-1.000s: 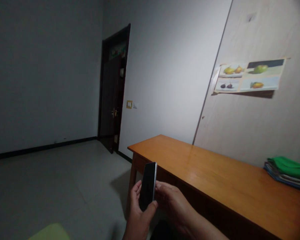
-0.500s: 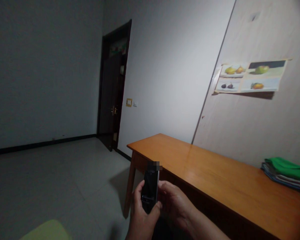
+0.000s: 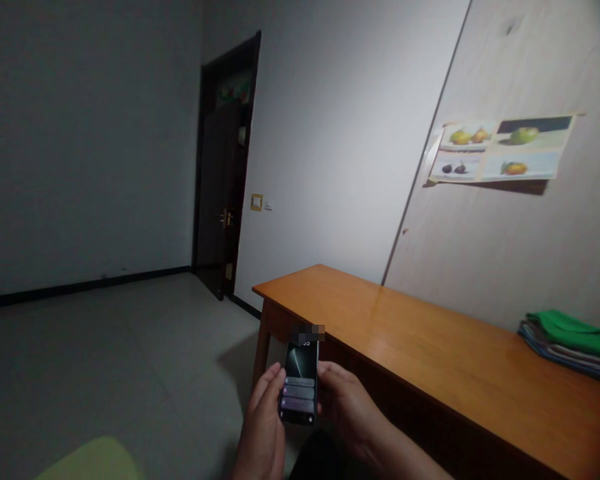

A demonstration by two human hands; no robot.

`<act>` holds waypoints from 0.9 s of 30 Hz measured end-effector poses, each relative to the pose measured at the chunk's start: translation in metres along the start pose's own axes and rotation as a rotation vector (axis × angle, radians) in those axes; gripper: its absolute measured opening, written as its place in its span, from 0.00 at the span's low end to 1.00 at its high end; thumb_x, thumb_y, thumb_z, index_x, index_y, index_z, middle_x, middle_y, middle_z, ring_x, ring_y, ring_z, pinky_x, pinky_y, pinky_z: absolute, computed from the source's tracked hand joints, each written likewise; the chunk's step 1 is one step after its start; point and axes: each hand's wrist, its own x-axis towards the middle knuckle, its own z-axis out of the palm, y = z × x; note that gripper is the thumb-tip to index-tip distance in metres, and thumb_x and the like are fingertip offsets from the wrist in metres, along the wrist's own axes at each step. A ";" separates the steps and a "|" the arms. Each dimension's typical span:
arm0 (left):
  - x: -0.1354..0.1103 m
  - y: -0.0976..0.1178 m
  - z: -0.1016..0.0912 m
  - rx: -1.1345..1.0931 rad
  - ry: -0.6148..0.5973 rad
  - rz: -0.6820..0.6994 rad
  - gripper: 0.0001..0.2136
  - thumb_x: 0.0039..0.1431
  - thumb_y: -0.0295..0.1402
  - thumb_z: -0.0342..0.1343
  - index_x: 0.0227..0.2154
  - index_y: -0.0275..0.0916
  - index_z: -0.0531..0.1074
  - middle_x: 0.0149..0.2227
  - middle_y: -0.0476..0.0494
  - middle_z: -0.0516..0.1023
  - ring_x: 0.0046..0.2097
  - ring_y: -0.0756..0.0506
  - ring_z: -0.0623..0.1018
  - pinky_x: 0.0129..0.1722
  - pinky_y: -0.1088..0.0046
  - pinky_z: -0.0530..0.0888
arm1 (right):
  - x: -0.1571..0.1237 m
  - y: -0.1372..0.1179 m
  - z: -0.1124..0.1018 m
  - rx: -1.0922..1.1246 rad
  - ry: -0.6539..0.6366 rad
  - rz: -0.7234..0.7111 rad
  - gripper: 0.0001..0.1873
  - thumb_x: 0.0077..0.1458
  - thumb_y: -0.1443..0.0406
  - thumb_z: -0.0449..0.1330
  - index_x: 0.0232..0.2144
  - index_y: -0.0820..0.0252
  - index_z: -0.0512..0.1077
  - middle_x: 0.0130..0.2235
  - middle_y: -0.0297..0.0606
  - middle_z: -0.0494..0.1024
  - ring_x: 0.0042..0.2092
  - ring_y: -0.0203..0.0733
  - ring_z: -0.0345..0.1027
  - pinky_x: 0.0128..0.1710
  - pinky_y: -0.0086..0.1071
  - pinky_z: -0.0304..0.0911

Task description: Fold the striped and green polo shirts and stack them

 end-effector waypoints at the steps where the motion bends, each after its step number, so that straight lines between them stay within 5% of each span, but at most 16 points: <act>1: 0.000 0.002 0.001 -0.030 -0.004 -0.030 0.25 0.56 0.45 0.63 0.52 0.36 0.72 0.53 0.35 0.77 0.58 0.36 0.75 0.54 0.62 0.71 | 0.000 0.002 -0.001 -0.013 0.001 -0.010 0.20 0.54 0.52 0.67 0.39 0.61 0.75 0.33 0.39 0.80 0.30 0.39 0.71 0.31 0.30 0.61; 7: -0.006 0.012 0.008 -0.112 -0.076 -0.178 0.20 0.61 0.46 0.58 0.47 0.35 0.76 0.45 0.40 0.81 0.48 0.39 0.80 0.49 0.64 0.74 | -0.001 -0.001 0.001 -0.084 -0.031 -0.055 0.22 0.55 0.50 0.66 0.42 0.61 0.77 0.33 0.39 0.80 0.31 0.41 0.72 0.33 0.34 0.62; 19: -0.018 0.030 0.022 -0.090 -0.056 -0.156 0.24 0.65 0.50 0.53 0.52 0.35 0.73 0.48 0.39 0.80 0.50 0.40 0.79 0.52 0.65 0.71 | -0.003 -0.015 -0.001 -0.231 -0.001 -0.091 0.19 0.54 0.53 0.66 0.41 0.62 0.77 0.29 0.34 0.76 0.27 0.33 0.62 0.30 0.29 0.55; 27: -0.025 0.036 0.024 -0.074 -0.070 -0.173 0.25 0.66 0.51 0.50 0.55 0.36 0.71 0.52 0.37 0.78 0.55 0.39 0.77 0.55 0.63 0.70 | -0.001 -0.013 0.003 -0.217 -0.045 -0.111 0.19 0.46 0.61 0.70 0.39 0.58 0.70 0.31 0.33 0.76 0.32 0.39 0.69 0.33 0.32 0.61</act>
